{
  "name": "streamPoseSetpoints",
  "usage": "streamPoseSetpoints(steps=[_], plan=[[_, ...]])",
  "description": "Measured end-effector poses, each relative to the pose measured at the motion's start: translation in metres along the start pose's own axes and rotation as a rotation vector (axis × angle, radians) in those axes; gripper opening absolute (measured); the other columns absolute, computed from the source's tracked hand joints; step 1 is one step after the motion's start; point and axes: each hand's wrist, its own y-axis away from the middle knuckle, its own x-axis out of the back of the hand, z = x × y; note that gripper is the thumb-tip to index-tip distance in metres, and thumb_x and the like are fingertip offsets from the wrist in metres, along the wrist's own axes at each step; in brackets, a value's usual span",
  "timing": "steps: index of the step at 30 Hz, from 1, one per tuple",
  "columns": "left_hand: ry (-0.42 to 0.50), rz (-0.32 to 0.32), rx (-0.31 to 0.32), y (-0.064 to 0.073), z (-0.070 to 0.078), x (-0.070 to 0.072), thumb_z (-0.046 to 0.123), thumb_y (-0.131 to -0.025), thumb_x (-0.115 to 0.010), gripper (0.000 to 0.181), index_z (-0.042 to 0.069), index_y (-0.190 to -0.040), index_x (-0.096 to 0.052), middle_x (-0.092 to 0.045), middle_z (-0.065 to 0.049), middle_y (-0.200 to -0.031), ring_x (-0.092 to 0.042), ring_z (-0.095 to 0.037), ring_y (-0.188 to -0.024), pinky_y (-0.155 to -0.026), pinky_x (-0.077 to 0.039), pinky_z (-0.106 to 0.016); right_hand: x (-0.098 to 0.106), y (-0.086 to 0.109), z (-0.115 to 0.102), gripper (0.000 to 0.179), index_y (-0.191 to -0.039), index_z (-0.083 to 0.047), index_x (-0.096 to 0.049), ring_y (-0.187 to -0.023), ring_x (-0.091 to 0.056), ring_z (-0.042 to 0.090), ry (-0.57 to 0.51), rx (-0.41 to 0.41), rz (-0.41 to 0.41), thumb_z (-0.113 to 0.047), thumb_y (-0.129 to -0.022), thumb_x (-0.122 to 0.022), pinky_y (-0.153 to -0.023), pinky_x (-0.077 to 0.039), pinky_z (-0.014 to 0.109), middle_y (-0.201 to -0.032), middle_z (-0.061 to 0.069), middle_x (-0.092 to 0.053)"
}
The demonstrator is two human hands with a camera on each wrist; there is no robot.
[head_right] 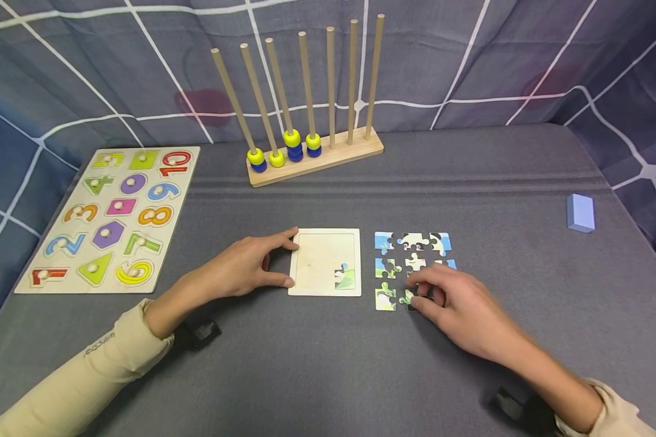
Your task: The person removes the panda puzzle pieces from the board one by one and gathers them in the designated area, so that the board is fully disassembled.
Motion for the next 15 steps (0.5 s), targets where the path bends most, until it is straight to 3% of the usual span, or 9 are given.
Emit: streamPoseSetpoints(steps=[7, 15], plan=[[0.003, 0.006, -0.006, -0.001, -0.001, 0.000, 0.030, -0.083, -0.081, 0.074, 0.004, -0.144, -0.048, -0.054, -0.007, -0.142, -0.047, -0.026, -0.133, -0.107, -0.036, -0.045, -0.009, -0.018, -0.013, 0.025, -0.111, -0.014, -0.068, -0.062, -0.049, 0.005, -0.083, -0.027, -0.060, -0.009, -0.088, -0.075, -0.055, -0.040, 0.020, -0.075, -0.012, -0.055], [0.003, -0.010, 0.012, 0.000, 0.000, 0.001, 0.032, -0.085, -0.080, 0.073, 0.007, -0.145, -0.047, -0.051, -0.005, -0.146, -0.045, -0.026, -0.134, -0.107, -0.035, -0.046, -0.018, -0.038, -0.023, 0.028, -0.116, -0.010, -0.068, -0.064, -0.050, 0.007, -0.143, -0.013, -0.129, -0.009, -0.089, -0.074, -0.057, -0.042, 0.023, -0.082, -0.009, -0.056]])
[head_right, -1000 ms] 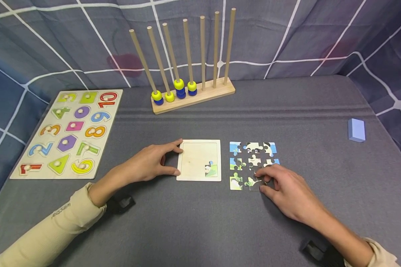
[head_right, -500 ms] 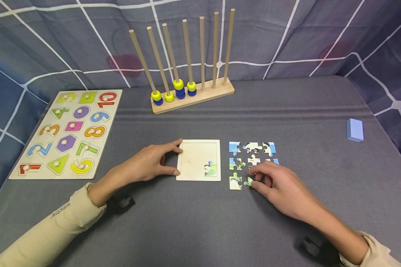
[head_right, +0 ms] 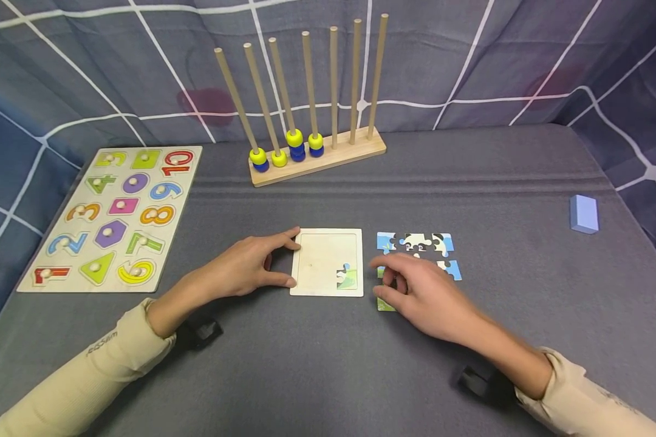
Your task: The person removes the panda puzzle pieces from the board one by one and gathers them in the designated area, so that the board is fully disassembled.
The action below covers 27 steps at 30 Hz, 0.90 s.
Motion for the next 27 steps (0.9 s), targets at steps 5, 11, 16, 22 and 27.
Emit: streamPoseSetpoints(steps=[5, 11, 16, 22, 27], plan=[[0.003, -0.003, 0.003, 0.001, 0.001, 0.001, 0.032, -0.084, -0.080, 0.076, 0.007, -0.147, -0.045, -0.053, -0.004, -0.144, -0.044, -0.026, -0.135, -0.108, -0.034, -0.046, -0.008, -0.011, -0.002, 0.038, -0.125, -0.007, -0.064, -0.064, -0.047, 0.007, 0.045, -0.021, -0.047, -0.010, -0.089, -0.074, -0.058, -0.041, 0.025, -0.085, -0.008, -0.055], [0.000, 0.001, -0.002, 0.002, 0.000, 0.001, 0.031, -0.084, -0.081, 0.074, 0.007, -0.145, -0.047, -0.051, -0.006, -0.146, -0.047, -0.025, -0.132, -0.107, -0.036, -0.047, -0.017, -0.024, -0.003, 0.041, -0.127, -0.005, -0.063, -0.064, -0.044, 0.008, 0.092, -0.006, -0.119, -0.009, -0.088, -0.075, -0.059, -0.038, 0.027, -0.081, -0.007, -0.052], [0.003, 0.000, -0.001, 0.001, 0.000, 0.000, 0.032, -0.084, -0.081, 0.073, 0.007, -0.145, -0.048, -0.050, -0.006, -0.146, -0.046, -0.025, -0.133, -0.107, -0.036, -0.046, -0.020, -0.030, -0.005, 0.042, -0.127, -0.005, -0.063, -0.072, -0.044, 0.009, 0.126, 0.013, -0.171, -0.011, -0.087, -0.075, -0.064, -0.037, 0.029, -0.081, -0.008, -0.049], [-0.004, 0.005, 0.003, 0.000, 0.000, -0.001, 0.032, -0.084, -0.081, 0.072, 0.008, -0.144, -0.049, -0.051, -0.005, -0.146, -0.047, -0.025, -0.132, -0.106, -0.037, -0.046, -0.021, -0.035, -0.008, 0.037, -0.121, -0.006, -0.066, -0.072, -0.044, 0.009, 0.194, 0.017, -0.185, -0.012, -0.086, -0.076, -0.067, -0.037, 0.031, -0.079, -0.007, -0.049], [0.001, 0.009, -0.009, 0.000, 0.000, 0.000, 0.031, -0.084, -0.081, 0.073, 0.007, -0.144, -0.049, -0.052, -0.005, -0.145, -0.047, -0.025, -0.133, -0.107, -0.036, -0.046, -0.021, -0.037, -0.008, 0.033, -0.117, -0.007, -0.069, -0.071, -0.044, 0.010, 0.197, 0.010, -0.173, -0.010, -0.085, -0.077, -0.066, -0.037, 0.031, -0.079, -0.007, -0.049]])
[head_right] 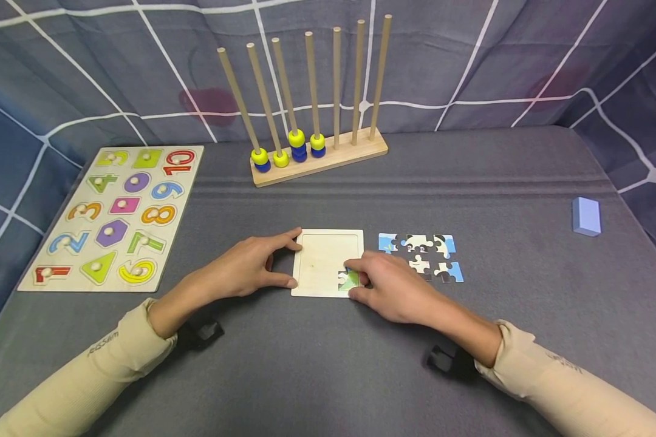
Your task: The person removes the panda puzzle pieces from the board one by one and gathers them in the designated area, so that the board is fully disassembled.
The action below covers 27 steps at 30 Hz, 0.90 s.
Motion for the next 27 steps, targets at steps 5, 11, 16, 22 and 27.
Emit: streamPoseSetpoints(steps=[5, 11, 16, 22, 27], plan=[[-0.001, 0.002, -0.005, -0.0004, -0.0002, -0.0002, 0.031, -0.083, -0.081, 0.072, 0.007, -0.144, -0.050, -0.051, -0.006, -0.146, -0.047, -0.025, -0.133, -0.106, -0.037, -0.046, 0.0002, 0.0007, -0.0002, 0.035, -0.119, -0.005, -0.069, -0.072, -0.045, 0.011, -0.031, -0.029, 0.017, -0.009, -0.085, -0.076, -0.064, -0.037, 0.030, -0.083, -0.005, -0.052], [-0.002, 0.003, -0.003, 0.0003, 0.0003, 0.0000, 0.031, -0.083, -0.081, 0.070, 0.008, -0.142, -0.051, -0.049, -0.006, -0.147, -0.047, -0.026, -0.133, -0.106, -0.036, -0.047, 0.0030, 0.0006, -0.0002, 0.033, -0.117, -0.006, -0.070, -0.074, -0.047, 0.013, -0.070, -0.048, 0.056, -0.007, -0.085, -0.075, -0.064, -0.039, 0.031, -0.092, -0.001, -0.055], [-0.005, 0.005, -0.004, 0.0010, 0.0013, -0.0001, 0.031, -0.084, -0.081, 0.066, 0.008, -0.140, -0.054, -0.044, -0.008, -0.151, -0.053, -0.022, -0.122, -0.105, -0.038, -0.047, 0.0032, -0.0007, 0.0020, 0.023, -0.109, -0.010, -0.069, -0.074, -0.050, 0.012, -0.144, -0.034, 0.080, -0.004, -0.086, -0.073, -0.066, -0.041, 0.031, -0.088, -0.003, -0.058], [-0.008, 0.006, -0.004, 0.0002, 0.0010, -0.0006, 0.031, -0.084, -0.081, 0.067, 0.008, -0.140, -0.054, -0.044, -0.008, -0.151, -0.055, -0.021, -0.117, -0.104, -0.038, -0.046, 0.0012, -0.0012, 0.0046, 0.021, -0.106, -0.010, -0.065, -0.063, -0.050, 0.010, -0.229, -0.036, 0.061, -0.002, -0.088, -0.070, -0.063, -0.043, 0.030, -0.075, -0.006, -0.057], [-0.001, 0.003, -0.002, 0.0014, 0.0012, -0.0006, 0.031, -0.084, -0.080, 0.067, 0.008, -0.140, -0.053, -0.044, -0.008, -0.151, -0.051, -0.025, -0.128, -0.105, -0.038, -0.046, -0.0013, -0.0024, 0.0061, 0.023, -0.105, -0.011, -0.065, -0.060, -0.050, 0.009, -0.258, -0.037, 0.063, 0.004, -0.087, -0.065, -0.062, -0.044, 0.029, -0.078, -0.005, -0.059]])
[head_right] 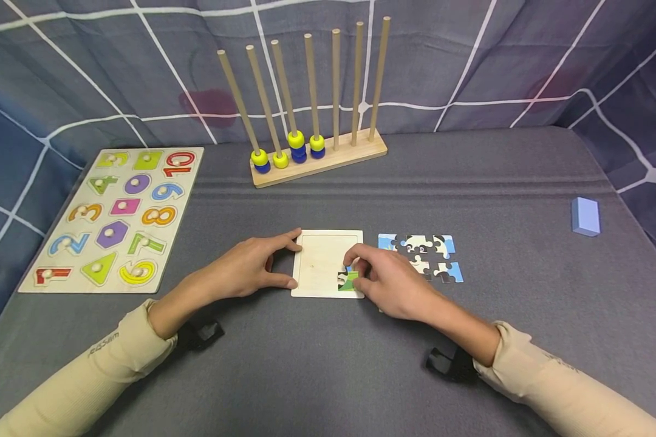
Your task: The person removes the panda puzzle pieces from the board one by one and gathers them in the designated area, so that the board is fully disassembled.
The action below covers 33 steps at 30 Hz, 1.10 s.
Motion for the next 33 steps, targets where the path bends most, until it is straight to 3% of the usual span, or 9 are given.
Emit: streamPoseSetpoints(steps=[12, 16, 23, 33], plan=[[0.011, -0.010, 0.013, 0.000, 0.000, -0.001, 0.031, -0.084, -0.081, 0.061, 0.009, -0.136, -0.057, -0.037, -0.009, -0.156, -0.045, -0.027, -0.134, -0.106, -0.037, -0.046, -0.001, 0.001, 0.001, 0.024, -0.103, -0.008, -0.066, -0.062, -0.049, 0.011, -0.074, 0.005, 0.036, 0.009, -0.086, -0.063, -0.059, -0.042, 0.027, -0.080, -0.002, -0.057], [0.009, -0.008, 0.008, 0.000, -0.001, -0.001, 0.031, -0.084, -0.080, 0.061, 0.009, -0.136, -0.057, -0.036, -0.009, -0.156, -0.046, -0.026, -0.133, -0.105, -0.038, -0.046, 0.003, 0.005, 0.000, 0.023, -0.106, -0.007, -0.066, -0.061, -0.047, 0.012, -0.120, -0.028, 0.066, 0.007, -0.088, -0.063, -0.058, -0.041, 0.027, -0.082, 0.001, -0.057], [0.011, -0.009, 0.005, 0.000, -0.001, 0.000, 0.030, -0.084, -0.080, 0.064, 0.009, -0.139, -0.055, -0.039, -0.008, -0.154, -0.048, -0.025, -0.131, -0.105, -0.037, -0.046, 0.018, 0.019, 0.000, 0.023, -0.110, -0.007, -0.067, -0.056, -0.044, 0.011, -0.153, -0.089, 0.078, 0.004, -0.090, -0.062, -0.056, -0.040, 0.028, -0.083, 0.003, -0.058], [0.012, -0.005, 0.000, 0.000, -0.001, 0.000, 0.031, -0.085, -0.080, 0.064, 0.009, -0.139, -0.054, -0.039, -0.008, -0.154, -0.050, -0.022, -0.127, -0.105, -0.038, -0.046, 0.038, 0.048, 0.009, 0.022, -0.111, -0.011, -0.067, -0.054, -0.045, 0.011, -0.160, -0.092, 0.087, 0.000, -0.093, -0.062, -0.055, -0.040, 0.028, -0.082, 0.003, -0.060]])
